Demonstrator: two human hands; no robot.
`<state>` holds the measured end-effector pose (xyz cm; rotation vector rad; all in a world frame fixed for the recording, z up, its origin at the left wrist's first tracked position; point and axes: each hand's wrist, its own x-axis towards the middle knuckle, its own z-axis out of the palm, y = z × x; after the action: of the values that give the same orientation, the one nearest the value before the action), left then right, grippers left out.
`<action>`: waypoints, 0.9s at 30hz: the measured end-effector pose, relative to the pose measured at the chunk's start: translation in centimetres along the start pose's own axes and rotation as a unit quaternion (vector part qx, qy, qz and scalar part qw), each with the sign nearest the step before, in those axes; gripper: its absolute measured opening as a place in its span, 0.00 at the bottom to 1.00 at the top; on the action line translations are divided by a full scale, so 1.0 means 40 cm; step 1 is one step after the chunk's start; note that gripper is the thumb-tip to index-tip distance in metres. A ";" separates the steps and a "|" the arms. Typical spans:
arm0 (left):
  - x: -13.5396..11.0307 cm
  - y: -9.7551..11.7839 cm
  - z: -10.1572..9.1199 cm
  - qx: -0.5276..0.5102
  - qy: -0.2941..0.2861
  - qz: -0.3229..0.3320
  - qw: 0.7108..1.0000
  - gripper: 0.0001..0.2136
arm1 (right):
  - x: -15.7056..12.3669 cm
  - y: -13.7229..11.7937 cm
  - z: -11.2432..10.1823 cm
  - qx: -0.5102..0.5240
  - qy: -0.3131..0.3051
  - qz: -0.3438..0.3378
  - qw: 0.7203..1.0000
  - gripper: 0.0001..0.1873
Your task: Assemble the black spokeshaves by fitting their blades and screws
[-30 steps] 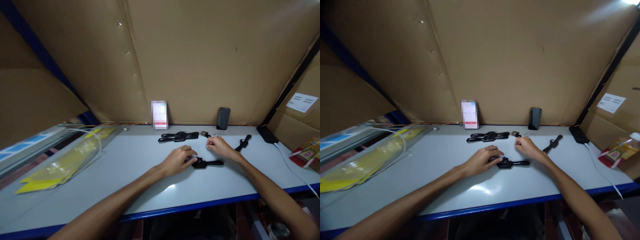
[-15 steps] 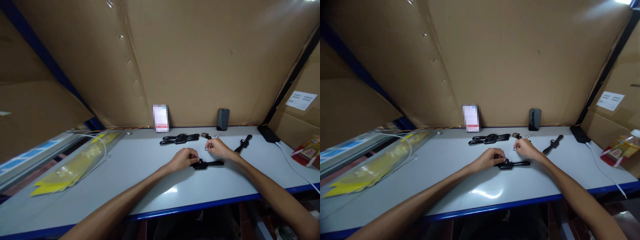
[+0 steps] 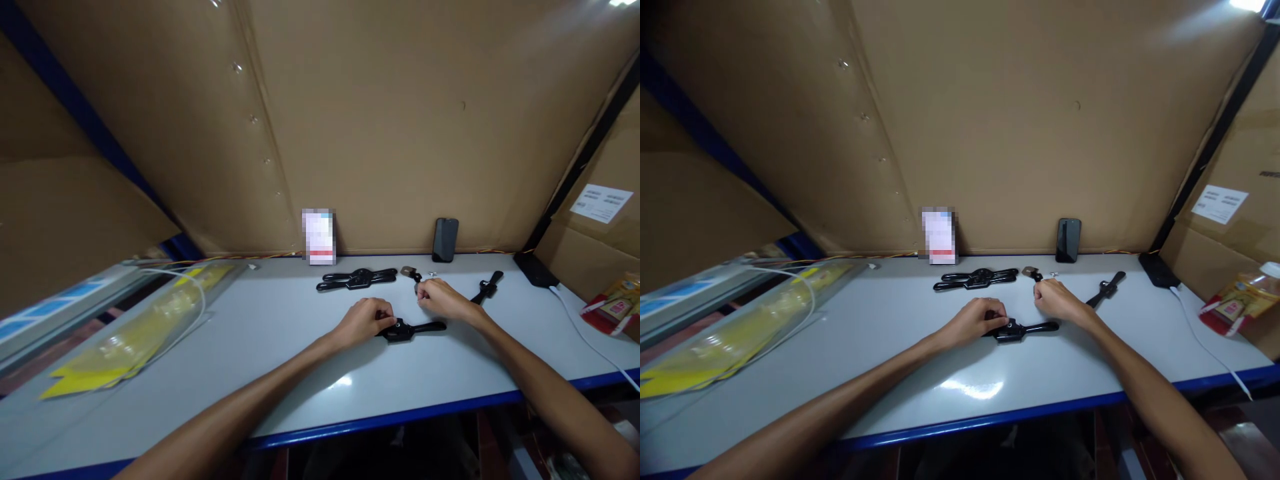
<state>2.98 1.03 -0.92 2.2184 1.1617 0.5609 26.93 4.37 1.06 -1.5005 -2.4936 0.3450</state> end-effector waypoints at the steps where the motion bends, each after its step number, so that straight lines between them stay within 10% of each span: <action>1: 0.000 0.000 -0.001 0.000 -0.001 0.000 1.000 0.10 | -0.003 -0.001 0.001 -0.012 0.004 -0.008 1.000 0.09; 27: -0.008 0.006 0.005 0.030 0.004 -0.032 0.999 0.08 | -0.004 -0.053 -0.009 0.153 -0.034 0.010 0.988 0.07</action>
<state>3.07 0.61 -0.93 2.2216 1.2641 0.5165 25.33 3.30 2.04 -1.4090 -2.3433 0.7553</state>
